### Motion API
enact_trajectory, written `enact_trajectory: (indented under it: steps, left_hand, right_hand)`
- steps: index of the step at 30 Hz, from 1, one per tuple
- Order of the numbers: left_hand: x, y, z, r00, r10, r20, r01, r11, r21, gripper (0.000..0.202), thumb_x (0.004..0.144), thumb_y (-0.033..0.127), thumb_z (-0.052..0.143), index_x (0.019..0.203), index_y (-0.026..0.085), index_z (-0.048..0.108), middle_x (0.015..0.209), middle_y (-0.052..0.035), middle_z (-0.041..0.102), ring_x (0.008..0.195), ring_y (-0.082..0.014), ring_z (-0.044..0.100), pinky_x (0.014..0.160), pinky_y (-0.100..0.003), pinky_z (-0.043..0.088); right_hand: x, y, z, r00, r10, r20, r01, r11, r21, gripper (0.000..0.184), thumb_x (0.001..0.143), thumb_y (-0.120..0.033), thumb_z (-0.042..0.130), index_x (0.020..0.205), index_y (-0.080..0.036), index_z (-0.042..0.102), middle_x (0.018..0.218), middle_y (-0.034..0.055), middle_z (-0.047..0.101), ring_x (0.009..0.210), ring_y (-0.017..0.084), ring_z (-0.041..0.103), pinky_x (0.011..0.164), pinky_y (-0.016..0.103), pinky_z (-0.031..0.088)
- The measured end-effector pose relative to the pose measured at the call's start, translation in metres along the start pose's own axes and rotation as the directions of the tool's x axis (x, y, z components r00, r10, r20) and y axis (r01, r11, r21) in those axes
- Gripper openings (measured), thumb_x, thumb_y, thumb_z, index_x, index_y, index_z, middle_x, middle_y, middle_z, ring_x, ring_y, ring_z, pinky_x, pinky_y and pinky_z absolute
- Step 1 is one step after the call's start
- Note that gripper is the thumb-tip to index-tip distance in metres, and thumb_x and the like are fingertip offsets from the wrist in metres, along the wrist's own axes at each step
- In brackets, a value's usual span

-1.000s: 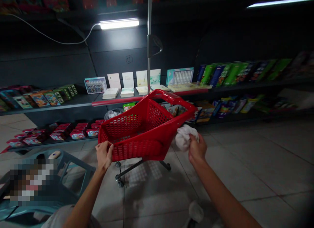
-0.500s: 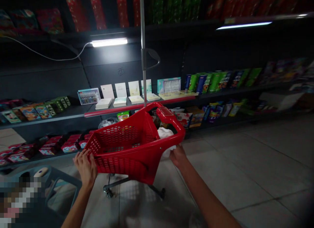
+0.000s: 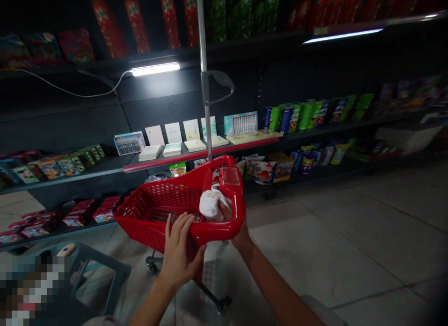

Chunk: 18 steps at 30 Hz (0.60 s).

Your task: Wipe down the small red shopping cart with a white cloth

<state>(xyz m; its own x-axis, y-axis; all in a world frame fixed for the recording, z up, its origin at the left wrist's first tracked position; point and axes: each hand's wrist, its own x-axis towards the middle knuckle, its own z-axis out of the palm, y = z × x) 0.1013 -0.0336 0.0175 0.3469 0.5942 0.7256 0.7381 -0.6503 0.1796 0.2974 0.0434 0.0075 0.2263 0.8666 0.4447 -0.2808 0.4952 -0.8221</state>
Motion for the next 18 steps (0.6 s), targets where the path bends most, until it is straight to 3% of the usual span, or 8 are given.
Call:
enact_trajectory:
  steps: [4, 7, 10, 12, 15, 18]
  left_hand:
    - [0.005, 0.0, 0.003, 0.993, -0.029, -0.117, 0.03, 1.0, 0.003, 0.067, 0.08, 0.038, 0.076, 0.138, 0.024, 0.045, 0.124, -0.0116, 0.063, 0.12, -0.0324, 0.06, 0.121, -0.066, 0.028]
    - [0.005, -0.007, 0.004, 0.987, -0.049, -0.155, 0.05, 0.999, 0.003, 0.067, 0.075, 0.041, 0.079, 0.13, 0.024, 0.046, 0.117, -0.0101, 0.062, 0.114, -0.0312, 0.059, 0.118, -0.065, 0.031]
    - [0.004, -0.015, 0.003, 0.978, -0.081, -0.193, 0.081, 0.997, -0.007, 0.063, 0.072, 0.039, 0.078, 0.124, 0.024, 0.046, 0.113, -0.0083, 0.06, 0.11, -0.0305, 0.059, 0.117, -0.064, 0.032]
    - [0.002, -0.021, 0.001, 0.974, -0.111, -0.199, 0.106, 0.994, -0.033, 0.058, 0.071, 0.039, 0.075, 0.119, 0.024, 0.047, 0.109, -0.0072, 0.059, 0.106, -0.03, 0.059, 0.115, -0.063, 0.033]
    - [-0.002, -0.032, -0.003, 0.973, -0.154, -0.17, 0.144, 0.987, -0.072, 0.054, 0.071, 0.046, 0.074, 0.113, 0.024, 0.048, 0.104, -0.0066, 0.059, 0.101, -0.0291, 0.058, 0.105, -0.057, 0.04]
    - [-0.006, -0.04, -0.008, 0.971, -0.176, -0.162, 0.156, 0.98, -0.126, 0.057, 0.074, 0.064, 0.072, 0.11, 0.024, 0.052, 0.1, -0.0068, 0.06, 0.097, -0.0283, 0.056, 0.096, -0.05, 0.043]
  right_hand:
    - [-0.016, 0.019, 0.026, 0.976, -0.19, -0.103, 0.172, 0.972, -0.158, 0.037, 0.101, -0.041, 0.057, 0.134, -0.027, 0.065, 0.132, 0.0079, 0.068, 0.124, 0.026, 0.064, 0.111, 0.047, 0.052]
    - [-0.019, 0.013, 0.032, 0.932, -0.344, 0.113, 0.362, 0.894, -0.265, 0.035, 0.105, -0.035, 0.049, 0.134, -0.026, 0.067, 0.138, 0.0083, 0.064, 0.132, 0.025, 0.057, 0.12, 0.047, 0.042]
    - [-0.016, -0.001, 0.027, 0.808, -0.404, 0.428, 0.54, 0.798, -0.267, 0.039, 0.105, -0.029, 0.049, 0.142, -0.03, 0.062, 0.145, 0.005, 0.06, 0.141, 0.023, 0.05, 0.125, 0.048, 0.037]
    - [-0.013, -0.005, 0.024, 0.736, -0.385, 0.557, 0.597, 0.757, -0.266, 0.044, 0.103, -0.027, 0.054, 0.147, -0.032, 0.056, 0.152, 0.004, 0.055, 0.146, 0.023, 0.044, 0.125, 0.049, 0.037]
    - [-0.008, 0.001, 0.025, 0.685, -0.382, 0.621, 0.647, 0.711, -0.276, 0.05, 0.098, -0.027, 0.062, 0.147, -0.032, 0.054, 0.153, 0.0048, 0.054, 0.148, 0.025, 0.043, 0.124, 0.051, 0.039]
    - [0.0, 0.016, 0.033, 0.671, -0.44, 0.597, 0.689, 0.668, -0.282, 0.043, 0.098, -0.027, 0.061, 0.141, -0.029, 0.059, 0.146, 0.0056, 0.06, 0.144, 0.025, 0.048, 0.123, 0.054, 0.041]
